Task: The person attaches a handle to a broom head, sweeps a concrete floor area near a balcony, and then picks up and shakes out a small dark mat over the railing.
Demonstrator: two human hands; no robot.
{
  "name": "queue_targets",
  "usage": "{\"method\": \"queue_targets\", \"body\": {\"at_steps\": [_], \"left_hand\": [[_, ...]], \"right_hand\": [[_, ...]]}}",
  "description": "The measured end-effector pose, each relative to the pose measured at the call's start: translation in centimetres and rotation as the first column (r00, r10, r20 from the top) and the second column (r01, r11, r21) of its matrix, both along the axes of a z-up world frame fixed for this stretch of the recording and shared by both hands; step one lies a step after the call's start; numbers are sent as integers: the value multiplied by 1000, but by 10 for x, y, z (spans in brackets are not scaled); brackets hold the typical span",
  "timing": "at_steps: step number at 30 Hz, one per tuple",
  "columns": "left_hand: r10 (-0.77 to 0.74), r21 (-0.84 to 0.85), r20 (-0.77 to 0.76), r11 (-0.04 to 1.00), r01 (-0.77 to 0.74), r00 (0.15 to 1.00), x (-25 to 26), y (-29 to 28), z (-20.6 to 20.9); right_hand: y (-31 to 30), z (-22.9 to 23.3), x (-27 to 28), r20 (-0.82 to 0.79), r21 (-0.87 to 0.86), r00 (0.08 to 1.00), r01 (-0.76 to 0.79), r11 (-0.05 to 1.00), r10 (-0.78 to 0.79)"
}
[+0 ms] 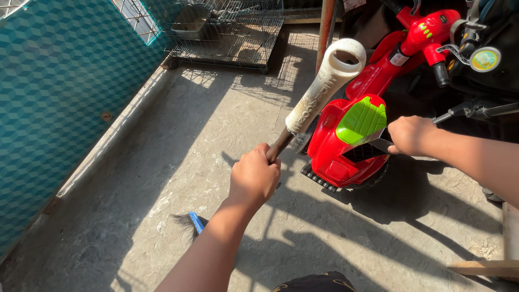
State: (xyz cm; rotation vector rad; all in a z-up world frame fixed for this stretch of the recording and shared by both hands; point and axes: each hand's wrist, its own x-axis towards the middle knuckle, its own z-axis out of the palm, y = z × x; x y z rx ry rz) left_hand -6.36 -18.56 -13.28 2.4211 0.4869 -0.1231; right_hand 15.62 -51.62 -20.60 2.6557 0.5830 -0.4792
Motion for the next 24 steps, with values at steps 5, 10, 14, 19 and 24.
{"method": "queue_targets", "body": {"at_steps": [5,10,14,19,24], "left_hand": [[-23,38,60,999,21,998,6,-4,-9],[-24,29,41,999,22,999,8,-7,-10],[0,-28,28,1000,1,1000,9,-8,-12],[-30,1,72,1000,30,997,4,0,-25],[-10,6,122,1000,9,993,-3,8,-29]], "right_hand": [[-8,-8,-20,5,-8,994,-107,994,107],[9,-26,-49,31,104,998,-65,992,62],[30,-37,-62,81,365,995,-84,927,59],[73,-48,-60,48,400,999,-35,916,17],[111,-66,-52,-29,412,997,72,908,-66]]}}
